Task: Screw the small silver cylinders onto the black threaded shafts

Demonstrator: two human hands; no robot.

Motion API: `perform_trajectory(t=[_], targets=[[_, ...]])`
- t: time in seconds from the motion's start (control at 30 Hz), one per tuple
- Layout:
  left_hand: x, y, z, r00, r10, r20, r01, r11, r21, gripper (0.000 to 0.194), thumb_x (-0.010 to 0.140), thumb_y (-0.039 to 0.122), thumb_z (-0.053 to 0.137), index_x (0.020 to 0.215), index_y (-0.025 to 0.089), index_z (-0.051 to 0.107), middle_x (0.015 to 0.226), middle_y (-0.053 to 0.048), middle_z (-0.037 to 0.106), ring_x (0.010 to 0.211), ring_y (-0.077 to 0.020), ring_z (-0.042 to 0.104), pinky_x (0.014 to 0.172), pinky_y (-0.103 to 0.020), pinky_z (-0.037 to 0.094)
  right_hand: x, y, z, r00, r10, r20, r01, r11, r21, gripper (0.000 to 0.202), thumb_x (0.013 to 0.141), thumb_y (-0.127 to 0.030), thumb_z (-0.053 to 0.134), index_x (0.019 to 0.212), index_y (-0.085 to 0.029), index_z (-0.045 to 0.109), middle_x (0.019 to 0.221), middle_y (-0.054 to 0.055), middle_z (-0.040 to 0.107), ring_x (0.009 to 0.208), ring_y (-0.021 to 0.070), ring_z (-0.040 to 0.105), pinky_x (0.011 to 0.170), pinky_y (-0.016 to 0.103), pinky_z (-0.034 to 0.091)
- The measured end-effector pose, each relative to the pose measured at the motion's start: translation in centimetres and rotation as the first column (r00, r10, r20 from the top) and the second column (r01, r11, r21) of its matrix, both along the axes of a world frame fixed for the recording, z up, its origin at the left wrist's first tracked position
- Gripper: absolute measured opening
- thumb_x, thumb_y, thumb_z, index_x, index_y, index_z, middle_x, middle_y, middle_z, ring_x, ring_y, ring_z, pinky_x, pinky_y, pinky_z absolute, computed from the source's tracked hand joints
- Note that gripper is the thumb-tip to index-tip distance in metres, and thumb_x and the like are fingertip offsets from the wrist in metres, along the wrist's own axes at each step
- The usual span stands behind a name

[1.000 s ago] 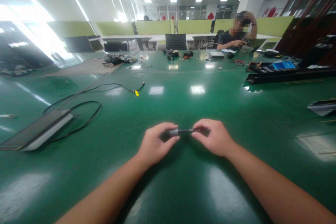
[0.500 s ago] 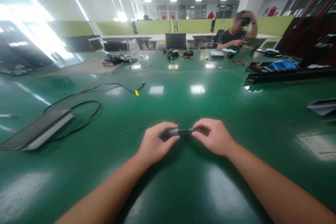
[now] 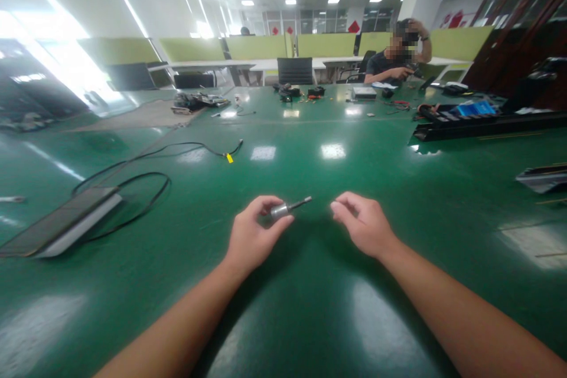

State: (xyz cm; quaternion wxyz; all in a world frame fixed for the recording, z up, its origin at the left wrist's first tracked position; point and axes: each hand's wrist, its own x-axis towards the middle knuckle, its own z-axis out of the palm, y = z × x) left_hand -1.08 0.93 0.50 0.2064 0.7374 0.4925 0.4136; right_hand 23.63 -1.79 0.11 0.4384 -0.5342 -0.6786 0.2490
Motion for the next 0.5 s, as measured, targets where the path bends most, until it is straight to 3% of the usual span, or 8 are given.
perform_trajectory(t=[0.07, 0.17, 0.3, 0.4, 0.5], targets=[[-0.1, 0.5, -0.2, 0.985, 0.032, 0.17, -0.014, 0.994, -0.106, 0.044, 0.077, 0.04, 0.075, 0.113, 0.017, 0.064, 0.102, -0.008, 0.07, 0.091, -0.0214, 0.066, 0.087, -0.036, 0.052, 0.2, 0.1, 0.0, 0.999, -0.017, -0.045, 0.016, 1.0, -0.013, 0.036, 0.098, -0.039, 0.047, 0.073, -0.017, 0.063, 0.068, 0.001, 0.065, 0.067, 0.0151, 0.062, 0.066, 0.026, 0.044], [0.0, 1.2, -0.3, 0.901, 0.114, 0.419, 0.008, 0.96, -0.279, 0.06, 0.078, 0.043, 0.073, 0.13, 0.016, 0.057, 0.109, -0.01, 0.069, 0.097, -0.0214, 0.067, 0.095, -0.037, 0.051, 0.3, 0.2, -0.1, 0.998, -0.01, -0.055, 0.01, 1.0, -0.003, 0.041, 0.099, -0.038, 0.043, 0.069, -0.017, 0.061, 0.067, 0.001, 0.064, 0.067, 0.0146, 0.061, 0.069, 0.025, 0.043], [-0.9, 1.2, 0.9, 0.823, 0.185, 0.537, 0.029, 0.931, -0.365, 0.057, 0.076, 0.045, 0.074, 0.123, 0.015, 0.062, 0.115, -0.01, 0.068, 0.098, -0.0219, 0.068, 0.099, -0.039, 0.05, 0.2, 0.1, -0.1, 0.999, 0.018, -0.03, -0.018, 1.0, -0.002, 0.04, 0.099, -0.039, 0.043, 0.07, -0.018, 0.061, 0.067, 0.0, 0.063, 0.066, 0.014, 0.06, 0.067, 0.025, 0.041], [-4.3, -0.1, 2.0, 0.877, 0.205, 0.435, -0.035, 0.93, -0.367, 0.055, 0.072, 0.043, 0.079, 0.118, 0.018, 0.063, 0.11, -0.007, 0.071, 0.1, -0.0234, 0.069, 0.1, -0.038, 0.051, 0.1, 0.0, -0.1, 0.999, 0.039, -0.011, -0.039, 0.999, -0.003, 0.039, 0.099, -0.039, 0.043, 0.071, -0.018, 0.06, 0.067, 0.0, 0.063, 0.065, 0.0136, 0.06, 0.066, 0.024, 0.041], [-10.6, -2.4, 2.2, 0.946, 0.296, 0.134, -0.241, 0.915, -0.323, 0.045, 0.071, 0.045, 0.079, 0.109, 0.025, 0.066, 0.099, 0.001, 0.075, 0.097, -0.0248, 0.07, 0.089, -0.035, 0.056, 0.0, 0.0, 0.0, 0.999, 0.051, -0.003, -0.051, 0.999, -0.003, 0.038, 0.099, -0.038, 0.044, 0.071, -0.018, 0.06, 0.067, 0.0, 0.064, 0.066, 0.0135, 0.06, 0.066, 0.024, 0.04]])
